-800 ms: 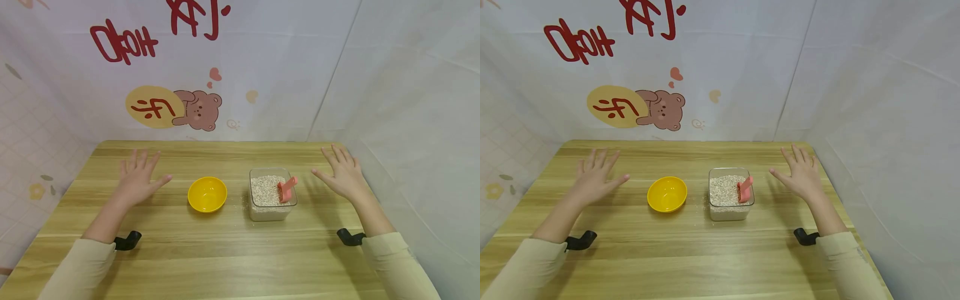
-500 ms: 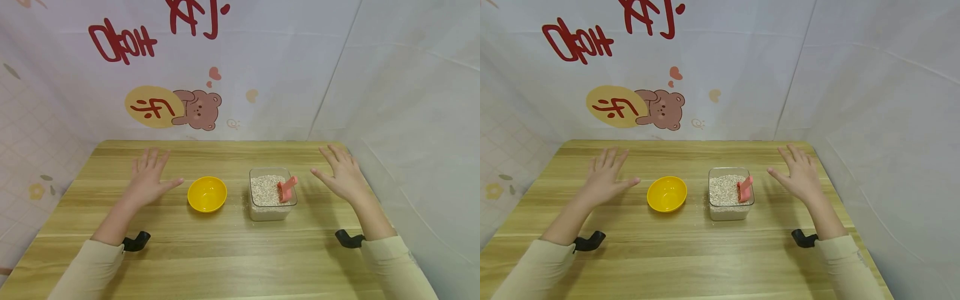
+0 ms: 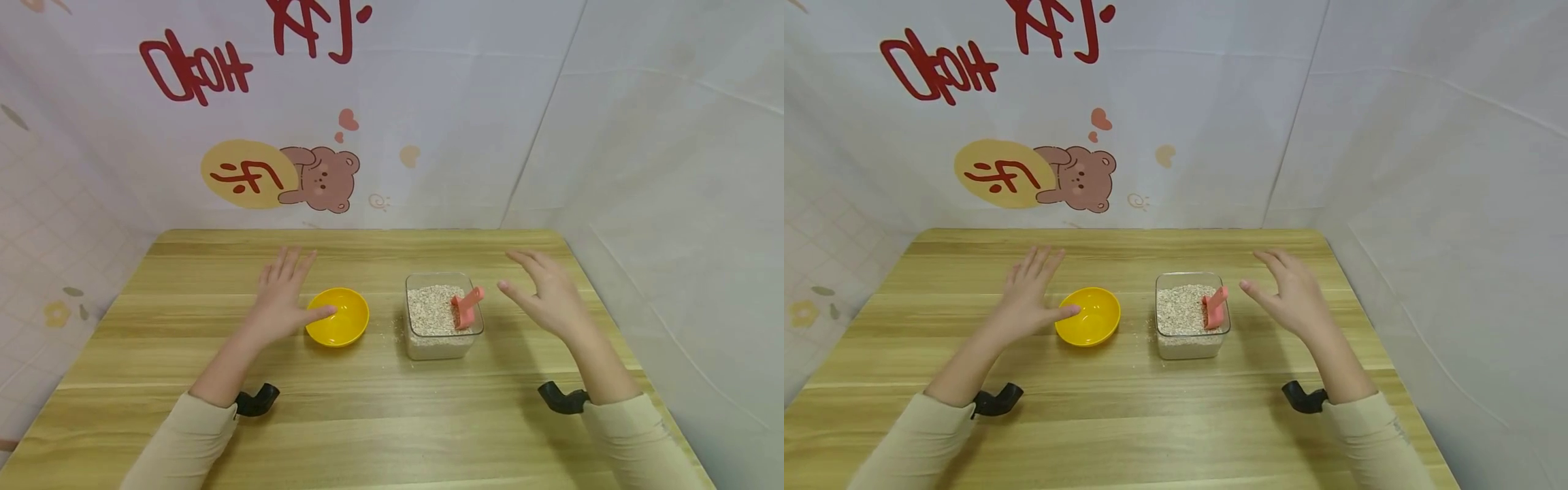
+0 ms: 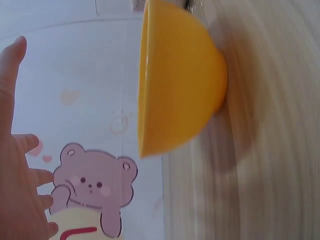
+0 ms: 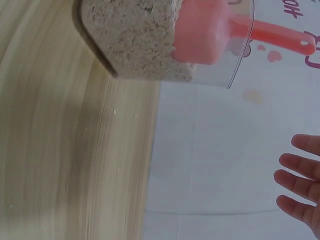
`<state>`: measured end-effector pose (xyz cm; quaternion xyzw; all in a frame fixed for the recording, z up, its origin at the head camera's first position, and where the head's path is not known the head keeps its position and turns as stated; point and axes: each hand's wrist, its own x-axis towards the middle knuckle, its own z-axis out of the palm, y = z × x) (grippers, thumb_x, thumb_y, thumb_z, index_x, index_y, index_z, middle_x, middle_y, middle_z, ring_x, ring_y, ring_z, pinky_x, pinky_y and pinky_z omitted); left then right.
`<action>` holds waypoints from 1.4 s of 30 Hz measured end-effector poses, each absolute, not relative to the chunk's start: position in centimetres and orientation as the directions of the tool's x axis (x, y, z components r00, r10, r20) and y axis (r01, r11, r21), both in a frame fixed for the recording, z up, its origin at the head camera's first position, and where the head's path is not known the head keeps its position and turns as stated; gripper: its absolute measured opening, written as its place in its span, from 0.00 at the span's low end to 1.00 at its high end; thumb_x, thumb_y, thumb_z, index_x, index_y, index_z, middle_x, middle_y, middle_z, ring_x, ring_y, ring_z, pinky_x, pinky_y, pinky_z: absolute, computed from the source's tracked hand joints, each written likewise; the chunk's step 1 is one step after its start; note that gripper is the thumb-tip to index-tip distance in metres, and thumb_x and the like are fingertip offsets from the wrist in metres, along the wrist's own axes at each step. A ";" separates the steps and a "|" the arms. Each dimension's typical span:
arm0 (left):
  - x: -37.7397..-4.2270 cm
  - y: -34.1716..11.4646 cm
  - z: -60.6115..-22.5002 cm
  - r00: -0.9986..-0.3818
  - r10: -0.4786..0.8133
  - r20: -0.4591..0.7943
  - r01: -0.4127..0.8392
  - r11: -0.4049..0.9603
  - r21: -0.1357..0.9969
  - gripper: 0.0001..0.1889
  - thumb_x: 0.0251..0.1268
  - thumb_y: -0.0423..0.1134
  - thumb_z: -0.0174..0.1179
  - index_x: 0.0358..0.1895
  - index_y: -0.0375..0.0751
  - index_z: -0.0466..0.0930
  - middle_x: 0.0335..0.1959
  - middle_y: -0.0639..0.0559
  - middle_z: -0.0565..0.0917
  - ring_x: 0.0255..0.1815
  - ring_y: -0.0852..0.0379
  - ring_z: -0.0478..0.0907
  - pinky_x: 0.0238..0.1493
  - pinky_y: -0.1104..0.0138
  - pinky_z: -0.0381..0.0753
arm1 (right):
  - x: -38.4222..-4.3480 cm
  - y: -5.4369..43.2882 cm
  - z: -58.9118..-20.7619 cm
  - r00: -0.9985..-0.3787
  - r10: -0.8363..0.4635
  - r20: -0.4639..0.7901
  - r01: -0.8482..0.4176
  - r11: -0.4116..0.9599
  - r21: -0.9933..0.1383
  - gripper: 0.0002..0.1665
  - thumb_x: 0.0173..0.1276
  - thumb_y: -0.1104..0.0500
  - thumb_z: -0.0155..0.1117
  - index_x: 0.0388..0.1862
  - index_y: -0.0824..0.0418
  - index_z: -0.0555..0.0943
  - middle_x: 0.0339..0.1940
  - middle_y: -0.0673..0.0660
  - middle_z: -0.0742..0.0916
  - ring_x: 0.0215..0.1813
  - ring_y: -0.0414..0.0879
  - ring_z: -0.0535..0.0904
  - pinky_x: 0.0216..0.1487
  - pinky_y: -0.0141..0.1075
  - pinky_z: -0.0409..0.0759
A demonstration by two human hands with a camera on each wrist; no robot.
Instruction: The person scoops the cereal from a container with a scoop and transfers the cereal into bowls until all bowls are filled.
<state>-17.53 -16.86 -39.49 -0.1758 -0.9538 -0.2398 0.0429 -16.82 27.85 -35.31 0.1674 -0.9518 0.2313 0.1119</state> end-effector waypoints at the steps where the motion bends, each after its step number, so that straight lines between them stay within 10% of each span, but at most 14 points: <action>1: -17.5 -16.6 -39.6 -0.931 0.321 0.175 0.365 0.814 0.452 0.54 0.53 0.65 0.63 0.77 0.47 0.45 0.77 0.42 0.39 0.75 0.43 0.26 0.67 0.40 0.28 | -16.8 27.7 -35.3 -0.918 -0.268 0.293 -0.374 0.832 -0.411 0.36 0.68 0.43 0.60 0.68 0.61 0.69 0.65 0.63 0.73 0.63 0.64 0.67 0.58 0.63 0.63; 13: -17.1 -13.0 -40.5 -0.917 0.352 0.187 0.395 0.739 0.546 0.58 0.47 0.64 0.68 0.77 0.46 0.46 0.77 0.42 0.45 0.76 0.42 0.34 0.69 0.42 0.32 | -16.6 26.3 -36.0 -0.898 -0.302 0.318 -0.426 0.778 -0.463 0.27 0.68 0.48 0.62 0.59 0.65 0.77 0.36 0.56 0.82 0.32 0.47 0.74 0.31 0.40 0.73; 42: -17.1 -6.0 -41.6 -0.883 0.425 0.199 0.434 0.580 0.690 0.60 0.42 0.64 0.72 0.77 0.48 0.46 0.77 0.52 0.46 0.76 0.49 0.39 0.69 0.43 0.42 | -16.8 24.1 -37.6 -0.895 -0.368 0.254 -0.438 0.611 -0.659 0.22 0.63 0.55 0.69 0.56 0.57 0.80 0.24 0.47 0.80 0.18 0.44 0.70 0.19 0.33 0.69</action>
